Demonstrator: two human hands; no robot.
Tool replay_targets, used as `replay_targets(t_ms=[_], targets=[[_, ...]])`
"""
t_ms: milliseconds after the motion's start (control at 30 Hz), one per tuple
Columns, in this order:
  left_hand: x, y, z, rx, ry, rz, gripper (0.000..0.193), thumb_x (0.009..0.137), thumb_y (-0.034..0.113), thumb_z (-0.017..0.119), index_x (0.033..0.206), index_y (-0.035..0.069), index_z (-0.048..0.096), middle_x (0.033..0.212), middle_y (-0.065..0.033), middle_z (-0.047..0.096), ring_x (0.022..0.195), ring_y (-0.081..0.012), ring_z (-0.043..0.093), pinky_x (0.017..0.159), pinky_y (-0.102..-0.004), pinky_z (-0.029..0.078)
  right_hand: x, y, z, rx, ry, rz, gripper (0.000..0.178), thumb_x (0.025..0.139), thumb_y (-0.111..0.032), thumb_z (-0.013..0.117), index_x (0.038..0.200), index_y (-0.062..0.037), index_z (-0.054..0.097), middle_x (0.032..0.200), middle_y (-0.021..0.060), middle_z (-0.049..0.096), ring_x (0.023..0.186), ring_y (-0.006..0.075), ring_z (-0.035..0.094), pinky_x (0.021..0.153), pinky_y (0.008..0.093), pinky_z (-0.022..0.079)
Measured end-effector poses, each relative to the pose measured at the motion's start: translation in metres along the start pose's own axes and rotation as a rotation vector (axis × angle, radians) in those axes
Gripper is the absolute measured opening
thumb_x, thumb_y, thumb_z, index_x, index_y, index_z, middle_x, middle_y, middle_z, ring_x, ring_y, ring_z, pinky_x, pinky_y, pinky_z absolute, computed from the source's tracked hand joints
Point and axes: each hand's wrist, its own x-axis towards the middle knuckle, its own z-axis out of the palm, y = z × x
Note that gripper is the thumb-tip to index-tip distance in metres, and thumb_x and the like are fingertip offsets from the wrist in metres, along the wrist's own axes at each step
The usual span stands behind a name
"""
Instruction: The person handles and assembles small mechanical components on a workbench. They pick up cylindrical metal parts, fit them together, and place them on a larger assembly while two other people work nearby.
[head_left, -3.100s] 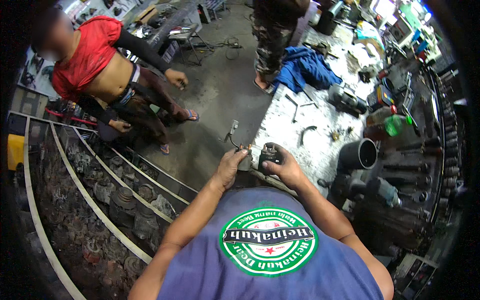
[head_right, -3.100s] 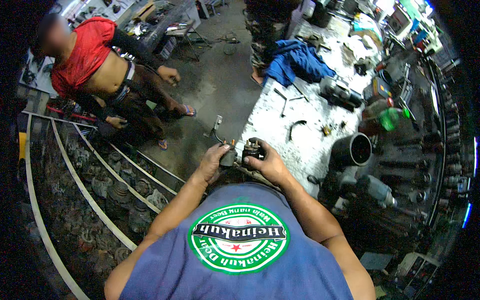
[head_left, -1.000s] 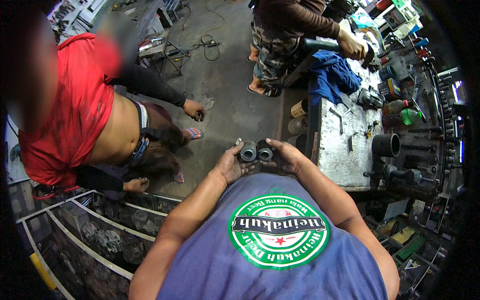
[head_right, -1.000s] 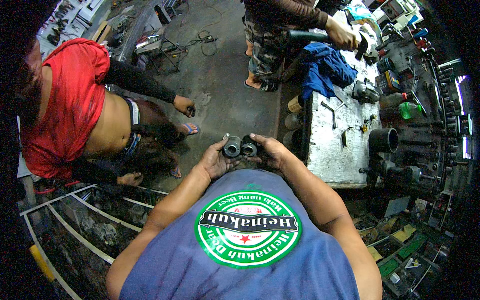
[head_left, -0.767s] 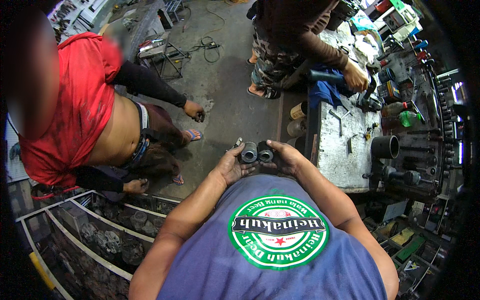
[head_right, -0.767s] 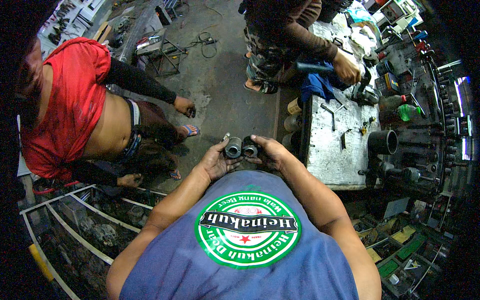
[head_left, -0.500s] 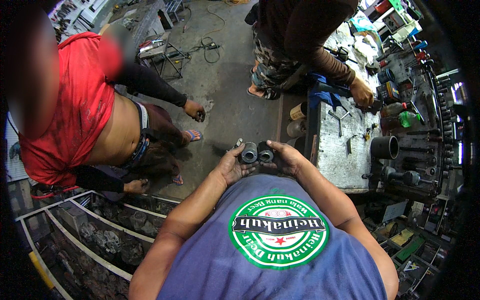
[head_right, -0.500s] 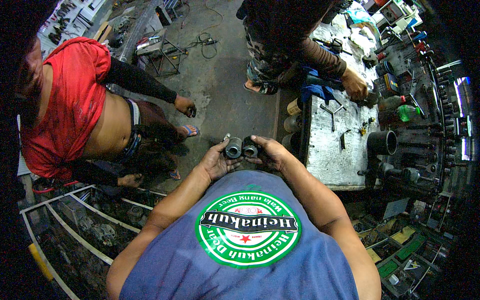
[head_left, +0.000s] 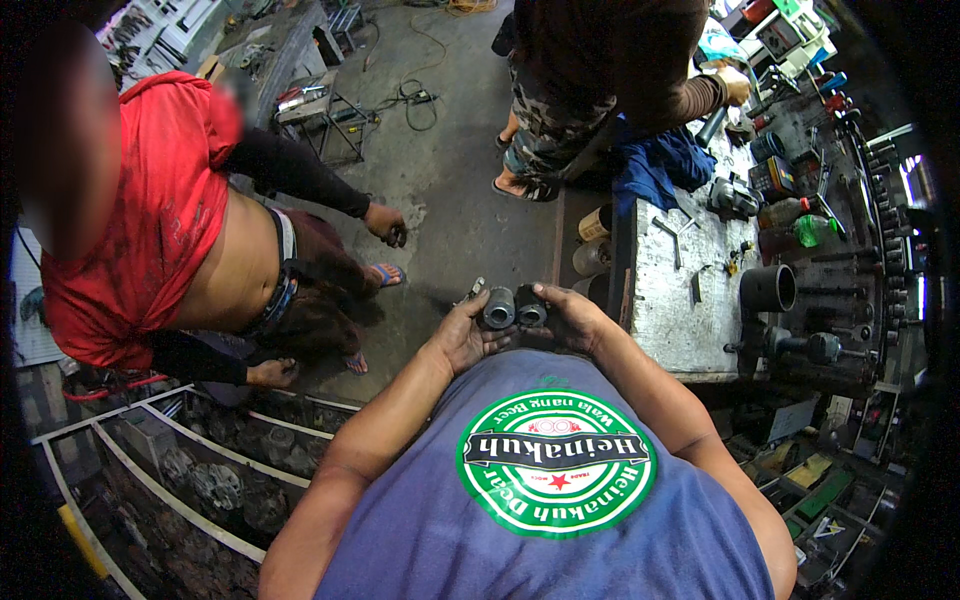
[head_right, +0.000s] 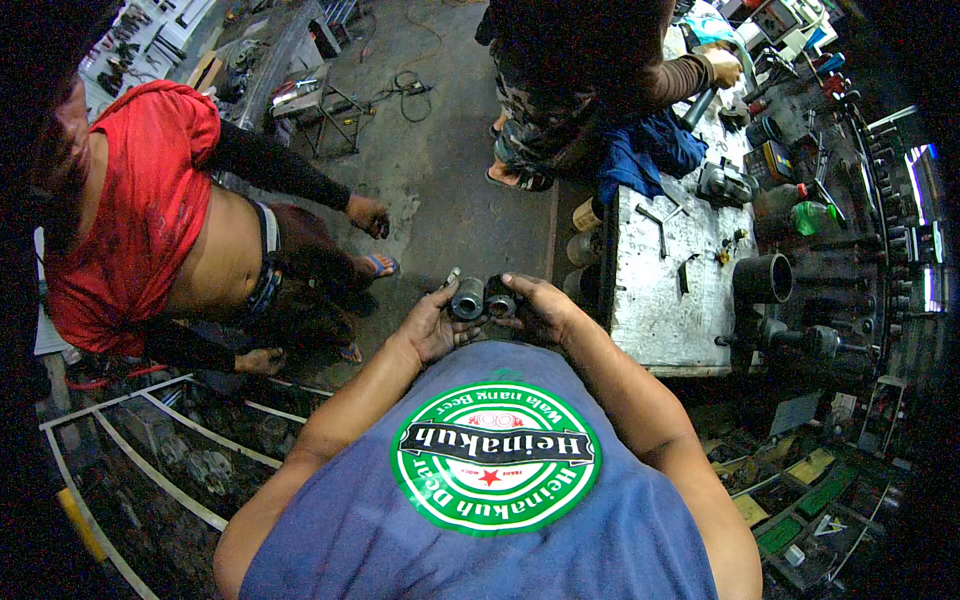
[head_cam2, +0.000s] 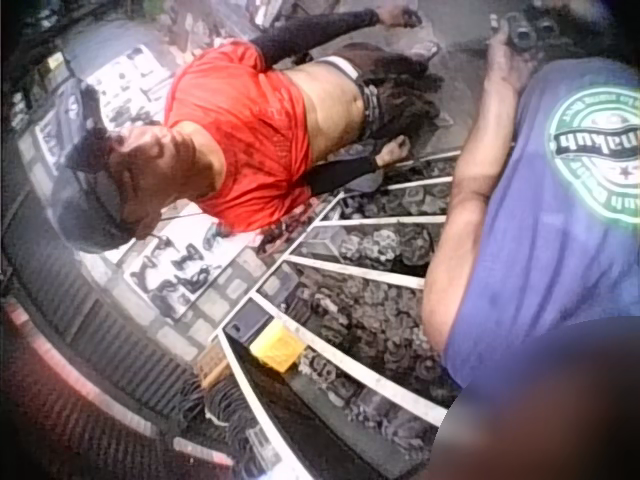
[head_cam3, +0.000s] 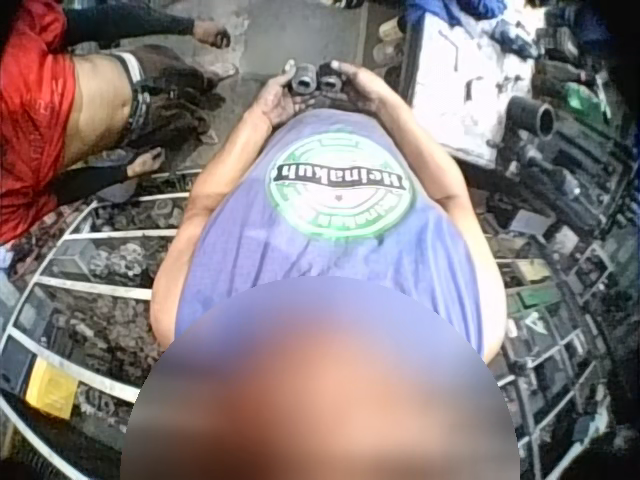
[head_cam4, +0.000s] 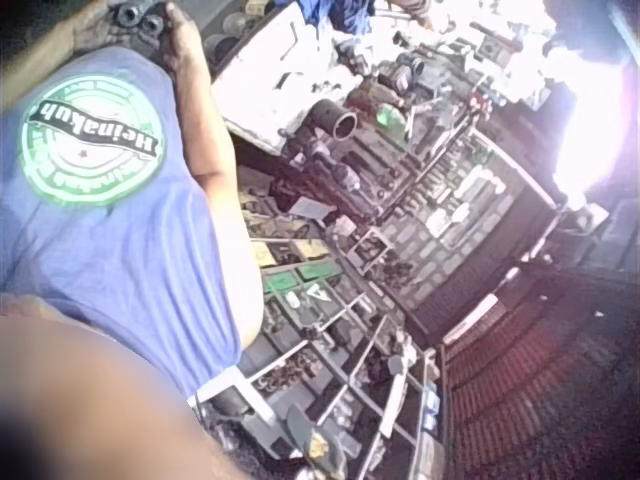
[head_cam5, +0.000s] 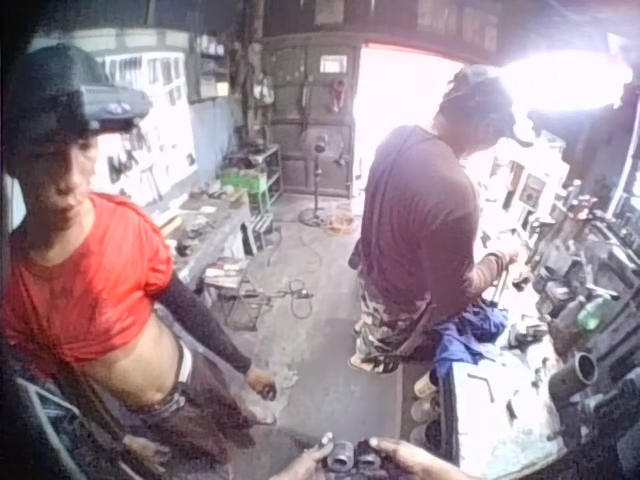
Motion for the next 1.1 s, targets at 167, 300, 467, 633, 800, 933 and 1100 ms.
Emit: replay_targets(t_ms=[167,300,467,633,800,933,1100], targets=[[-0.009,-0.003,0.007,0.018,0.019,0.028,0.046,0.113,0.045,0.058,0.145,0.013,0.062,0.132,-0.0155,0.074,0.117,-0.033,0.073,0.096,-0.0542,0.064,-0.008,0.004,-0.001,-0.05,-0.003,0.0,0.039,0.113,-0.033,0.063,0.14,-0.0062,0.064,0.134,0.0122,0.068,0.12,0.0261,0.069,0.102,0.0443,0.061],[-0.011,-0.01,0.013,0.068,-0.006,0.048,0.049,0.11,0.049,0.062,0.149,0.018,0.06,0.146,-0.0106,0.065,0.135,-0.032,0.061,0.116,-0.0527,0.045,-0.006,0.012,-0.014,-0.046,-0.026,-0.03,0.038,0.109,-0.031,0.068,0.141,-0.0095,0.066,0.138,0.0125,0.069,0.122,0.0288,0.068,0.102,0.0511,0.062],[-0.007,-0.015,0.017,0.141,-0.07,0.019,0.046,0.109,0.042,0.064,0.143,0.01,0.064,0.131,-0.0133,0.073,0.117,-0.0306,0.071,0.097,-0.0481,0.059,-0.005,0.021,-0.037,-0.346,0.022,-0.298,0.085,0.092,-0.037,0.086,0.157,0.0068,0.052,0.138,0.0225,0.071,0.12,0.028,0.071,0.1,0.0384,0.059],[-0.002,-0.027,0.039,0.184,-0.035,0.05,0.045,0.104,0.031,0.07,0.139,0.002,0.065,0.124,-0.0197,0.076,0.105,-0.0327,0.076,0.091,-0.0487,0.062,-0.054,0.006,-0.065,-0.797,0.276,-0.595,0.077,0.087,-0.015,0.084,0.154,0.0077,0.052,0.122,0.0154,0.076,0.105,0.0189,0.073,0.096,0.0334,0.059],[0.007,-0.046,0.088,0.418,-0.165,0.275,0.058,0.093,0.025,0.08,0.142,-0.002,0.063,0.126,-0.0163,0.075,0.111,-0.0294,0.074,0.1,-0.0438,0.059,-0.127,-0.002,-0.133,-0.916,0.639,-0.814,0.073,0.085,-0.016,0.084,0.152,-0.002,0.057,0.137,0.021,0.073,0.125,0.0316,0.071,0.111,0.0408,0.055],[0.017,-0.058,0.134,0.817,-0.113,0.455,0.064,0.088,0.024,0.086,0.142,-0.003,0.064,0.127,-0.0107,0.072,0.115,-0.0228,0.069,0.105,-0.0383,0.055,-0.143,0.012,-0.2,-1.02,0.885,-0.899,0.072,0.081,-0.016,0.087,0.147,-0.0061,0.058,0.128,0.022,0.074,0.115,0.0381,0.075,0.105,0.0464,0.06],[0.04,-0.086,0.186,0.848,-0.14,0.574,0.064,0.085,0.022,0.089,0.14,-0.003,0.067,0.129,-0.007,0.073,0.114,-0.0187,0.068,0.106,-0.0345,0.053,-0.145,0.031,-0.242,-1.023,0.813,-0.984,0.062,0.084,-0.015,0.087,0.139,-0.0056,0.06,0.119,0.0239,0.074,0.11,0.0416,0.075,0.096,0.0478,0.062]])
